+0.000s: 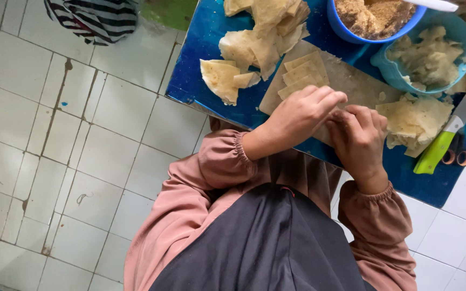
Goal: The person picks up thin translucent wrapper sheets one at a time and stacks them on a cutting board on a blue table. They scoop a brown powdery filling from a blue bowl with a spoon and handle the stacked sheets, occasionally folding or pressing them together.
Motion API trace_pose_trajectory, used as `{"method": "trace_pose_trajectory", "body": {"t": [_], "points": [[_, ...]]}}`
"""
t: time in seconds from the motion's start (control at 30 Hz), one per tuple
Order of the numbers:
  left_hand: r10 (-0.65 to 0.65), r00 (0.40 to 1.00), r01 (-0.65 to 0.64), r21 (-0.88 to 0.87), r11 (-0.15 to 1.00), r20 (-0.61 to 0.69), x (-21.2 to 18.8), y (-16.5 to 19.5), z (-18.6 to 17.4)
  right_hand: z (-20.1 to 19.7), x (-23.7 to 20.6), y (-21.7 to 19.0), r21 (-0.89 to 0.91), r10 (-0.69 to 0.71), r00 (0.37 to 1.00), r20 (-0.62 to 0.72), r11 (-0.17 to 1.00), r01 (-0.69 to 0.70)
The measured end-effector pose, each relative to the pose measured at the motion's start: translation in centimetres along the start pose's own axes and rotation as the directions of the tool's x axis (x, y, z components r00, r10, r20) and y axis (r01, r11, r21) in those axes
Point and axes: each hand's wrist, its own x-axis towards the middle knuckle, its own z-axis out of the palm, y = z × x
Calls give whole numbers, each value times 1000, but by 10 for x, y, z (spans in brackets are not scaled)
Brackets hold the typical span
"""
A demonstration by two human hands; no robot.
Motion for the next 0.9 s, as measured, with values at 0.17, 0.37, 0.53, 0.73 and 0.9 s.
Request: {"method": "trace_pose_trajectory", "body": {"t": [0.17,0.37,0.53,0.73,0.9], "points": [[84,996,-83,188,979,2,-14,8,3,2,-3,2,30,46,999,1,998,-46],[29,999,-46,556,830,39,-27,24,15,9,-9,1,109,161,984,-80,982,-151],[38,997,-68,581,811,62,-24,26,12,6,-11,-8,-232,8,995,-104,972,-32],[-143,989,139,433,890,-24,-13,11,-3,4,5,-2,-305,-5,1000,-18,952,-1],[-246,956,290,368,884,-163,-17,-7,-28,0,19,2,-258,-19,1000,13,966,21]]}}
